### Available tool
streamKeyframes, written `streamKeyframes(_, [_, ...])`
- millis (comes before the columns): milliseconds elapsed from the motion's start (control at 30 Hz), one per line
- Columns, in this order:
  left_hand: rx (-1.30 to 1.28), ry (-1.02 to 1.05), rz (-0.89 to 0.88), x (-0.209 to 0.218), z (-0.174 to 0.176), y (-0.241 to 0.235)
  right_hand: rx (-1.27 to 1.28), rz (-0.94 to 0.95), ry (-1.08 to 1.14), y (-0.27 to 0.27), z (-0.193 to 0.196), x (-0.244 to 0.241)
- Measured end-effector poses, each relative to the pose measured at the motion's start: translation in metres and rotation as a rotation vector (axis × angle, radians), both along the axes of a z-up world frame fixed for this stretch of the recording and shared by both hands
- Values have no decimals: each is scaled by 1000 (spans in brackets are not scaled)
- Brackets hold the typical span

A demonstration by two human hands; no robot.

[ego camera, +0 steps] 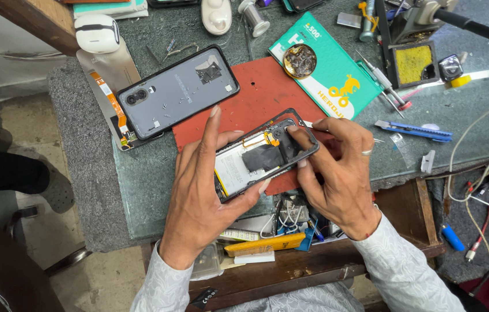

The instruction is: The person uses a screwdriver and tweezers to remove screws and small components from a disassembled smartphone. They then place a black gasket into the phone frame, reassemble the device, and press the edges to secure the casing.

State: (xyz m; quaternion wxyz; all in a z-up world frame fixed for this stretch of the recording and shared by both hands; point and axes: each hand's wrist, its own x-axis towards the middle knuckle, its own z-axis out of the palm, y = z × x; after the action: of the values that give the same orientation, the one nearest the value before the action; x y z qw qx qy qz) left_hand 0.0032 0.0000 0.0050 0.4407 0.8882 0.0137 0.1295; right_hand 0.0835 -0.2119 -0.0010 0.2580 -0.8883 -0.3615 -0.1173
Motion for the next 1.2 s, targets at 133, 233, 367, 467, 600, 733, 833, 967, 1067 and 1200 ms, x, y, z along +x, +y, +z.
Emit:
streamKeyframes(133, [12, 2, -2, 1, 1, 1, -52, -26, 18, 3, -1, 2])
streamKeyframes(233, [17, 23, 5, 3, 2, 2, -97, -44, 15, 6, -1, 3])
streamKeyframes(367, [33, 26, -3, 3, 1, 2, -124, -52, 28, 8, -3, 4])
streamKeyframes(467, [19, 44, -5, 4, 0, 2, -130, -62, 43, 8, -5, 5])
streamKeyframes(600, [14, 54, -17, 3, 0, 3, -145, -66, 43, 8, -6, 5])
streamKeyframes(733, [2, 81, -22, 2, -2, 3, -156, -59, 41, 7, -7, 6])
streamKeyframes(833, [31, 60, -27, 1, -4, 2, -165, -59, 43, 7, -7, 6])
streamKeyframes(967, [87, 26, -34, 1, -4, 1, -169, -61, 50, 7, -7, 5])
streamKeyframes(1067, [185, -26, -38, 3, 1, -1, -161, -60, 48, 7, -7, 5])
streamKeyframes(1200, [287, -61, -64, 6, 12, -6, -153, -53, 46, 6, -9, 5])
